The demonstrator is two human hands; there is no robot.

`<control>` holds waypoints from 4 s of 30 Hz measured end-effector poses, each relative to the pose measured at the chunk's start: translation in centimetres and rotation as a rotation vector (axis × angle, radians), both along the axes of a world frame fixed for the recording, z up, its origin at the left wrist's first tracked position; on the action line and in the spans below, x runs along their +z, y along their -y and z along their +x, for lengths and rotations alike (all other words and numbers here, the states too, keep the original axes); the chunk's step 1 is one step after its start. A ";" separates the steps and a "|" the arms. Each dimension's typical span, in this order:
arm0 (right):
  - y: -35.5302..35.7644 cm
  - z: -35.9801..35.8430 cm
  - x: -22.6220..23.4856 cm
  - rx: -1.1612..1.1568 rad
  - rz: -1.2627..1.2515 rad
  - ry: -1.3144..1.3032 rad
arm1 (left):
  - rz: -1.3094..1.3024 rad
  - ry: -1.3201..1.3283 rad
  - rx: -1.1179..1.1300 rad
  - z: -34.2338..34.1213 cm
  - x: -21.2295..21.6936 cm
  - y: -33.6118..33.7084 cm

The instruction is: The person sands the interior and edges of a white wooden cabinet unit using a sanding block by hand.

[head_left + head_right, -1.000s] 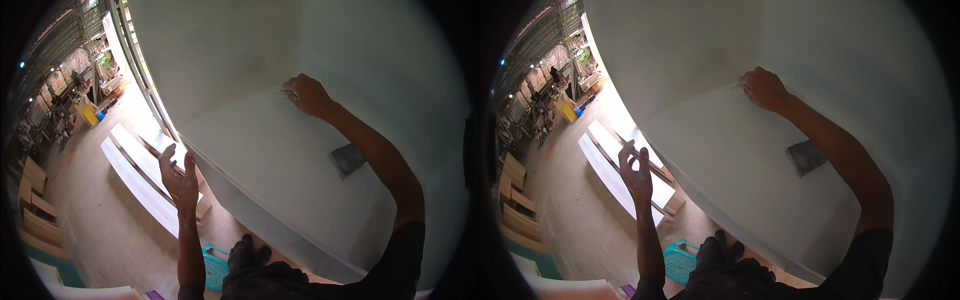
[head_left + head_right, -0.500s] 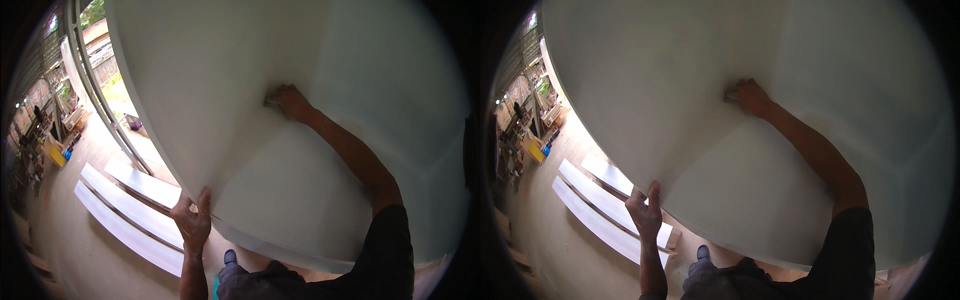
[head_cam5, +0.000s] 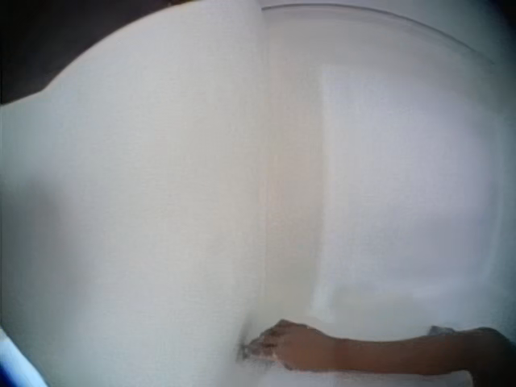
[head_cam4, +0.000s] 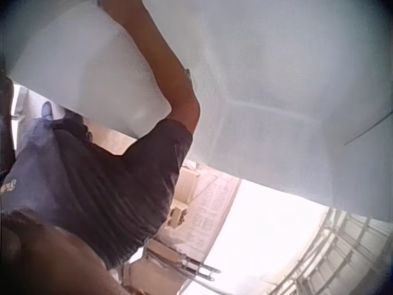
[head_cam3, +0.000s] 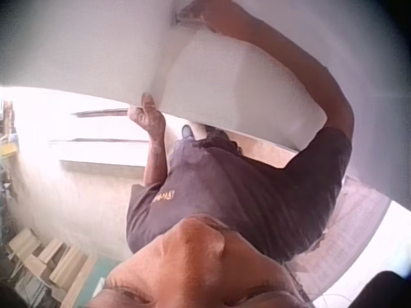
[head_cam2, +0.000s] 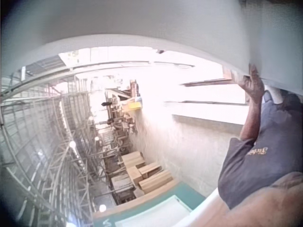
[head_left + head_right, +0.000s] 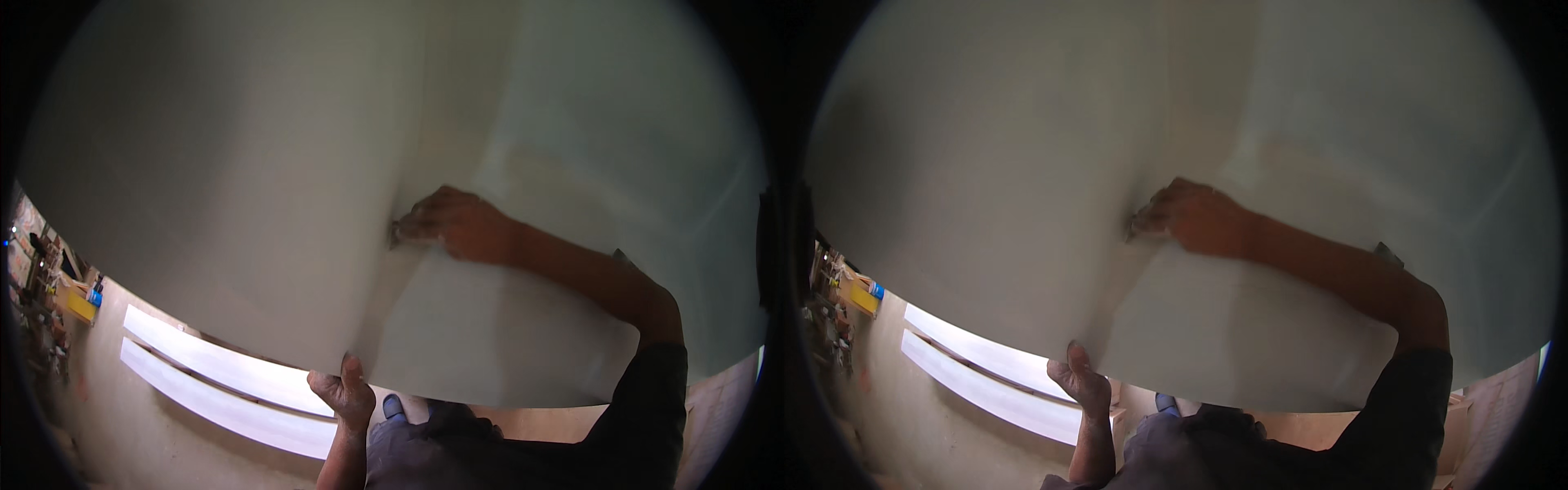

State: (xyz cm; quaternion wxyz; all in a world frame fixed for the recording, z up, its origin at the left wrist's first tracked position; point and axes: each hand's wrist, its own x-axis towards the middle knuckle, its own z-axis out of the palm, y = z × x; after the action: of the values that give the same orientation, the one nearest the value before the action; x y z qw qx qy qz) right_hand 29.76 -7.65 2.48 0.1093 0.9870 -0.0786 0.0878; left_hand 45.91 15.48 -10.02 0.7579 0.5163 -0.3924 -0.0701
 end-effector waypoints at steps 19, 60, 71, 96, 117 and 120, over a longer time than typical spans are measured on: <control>-10.6 1.3 0.8 0.185 -0.192 0.006 | 0.013 -0.066 -0.006 0.3 -3.6 -1.6; -16.4 2.4 0.1 0.270 -0.187 0.192 | -0.020 -0.144 -0.183 -0.7 -3.3 -1.4; -16.2 2.1 0.4 0.095 -0.024 0.226 | -0.003 -0.164 -0.148 -0.8 -3.3 -1.4; -13.7 0.4 1.1 0.336 0.193 0.013 | -0.062 -0.164 -0.112 -1.0 -3.3 -1.4; -8.0 1.1 3.0 0.142 0.073 -0.228 | 0.077 -0.037 0.033 -0.5 -3.6 -1.9; -5.8 0.1 1.8 0.094 0.191 -0.114 | -0.014 -0.034 0.077 -1.2 -1.4 -2.1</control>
State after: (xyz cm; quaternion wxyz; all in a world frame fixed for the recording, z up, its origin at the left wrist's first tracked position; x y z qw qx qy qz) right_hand 29.84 -1.87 4.27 0.0146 0.9989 -0.0338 0.0287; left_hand 44.70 17.58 -11.42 0.7702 0.5246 -0.3597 -0.0468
